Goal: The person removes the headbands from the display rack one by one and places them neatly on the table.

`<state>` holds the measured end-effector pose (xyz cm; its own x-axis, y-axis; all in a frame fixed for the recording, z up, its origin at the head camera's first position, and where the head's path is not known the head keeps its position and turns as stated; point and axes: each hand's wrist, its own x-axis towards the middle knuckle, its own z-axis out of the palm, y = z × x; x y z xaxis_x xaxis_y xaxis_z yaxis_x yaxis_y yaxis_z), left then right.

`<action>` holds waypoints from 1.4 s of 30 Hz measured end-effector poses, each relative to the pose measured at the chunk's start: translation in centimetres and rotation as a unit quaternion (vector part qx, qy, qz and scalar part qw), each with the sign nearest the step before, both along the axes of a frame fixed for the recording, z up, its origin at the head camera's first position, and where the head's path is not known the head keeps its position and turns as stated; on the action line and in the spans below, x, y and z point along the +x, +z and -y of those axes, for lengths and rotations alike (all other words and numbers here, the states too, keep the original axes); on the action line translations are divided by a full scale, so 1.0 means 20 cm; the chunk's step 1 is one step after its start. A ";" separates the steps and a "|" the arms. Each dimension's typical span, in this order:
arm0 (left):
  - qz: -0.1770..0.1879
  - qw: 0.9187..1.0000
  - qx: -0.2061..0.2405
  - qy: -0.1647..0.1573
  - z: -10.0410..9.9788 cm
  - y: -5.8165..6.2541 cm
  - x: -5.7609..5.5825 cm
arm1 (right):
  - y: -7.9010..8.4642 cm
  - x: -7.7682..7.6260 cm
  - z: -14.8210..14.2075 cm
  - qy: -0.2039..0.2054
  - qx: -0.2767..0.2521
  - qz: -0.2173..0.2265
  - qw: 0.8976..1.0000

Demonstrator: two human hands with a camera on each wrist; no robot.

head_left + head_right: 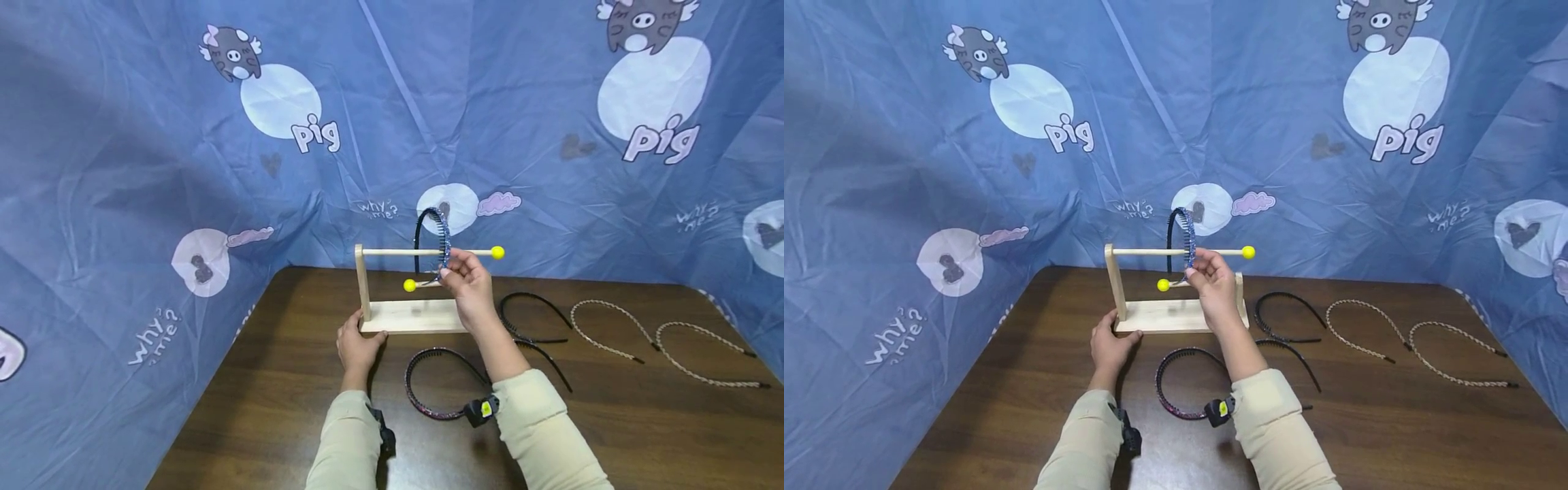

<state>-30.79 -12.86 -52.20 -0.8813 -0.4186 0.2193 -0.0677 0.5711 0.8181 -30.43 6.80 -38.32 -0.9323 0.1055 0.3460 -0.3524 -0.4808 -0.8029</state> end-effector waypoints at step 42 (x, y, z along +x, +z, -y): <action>0.007 1.000 0.000 0.004 -0.01 0.01 0.00 | -0.01 0.08 -0.48 -0.085 -0.142 -0.040 0.985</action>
<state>-30.76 -12.72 -52.04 -0.8808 -0.4259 0.2070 -0.0841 0.5710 0.8167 -28.93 16.49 -38.44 -0.8637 0.3606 0.3521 -0.5040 -0.6109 -0.6106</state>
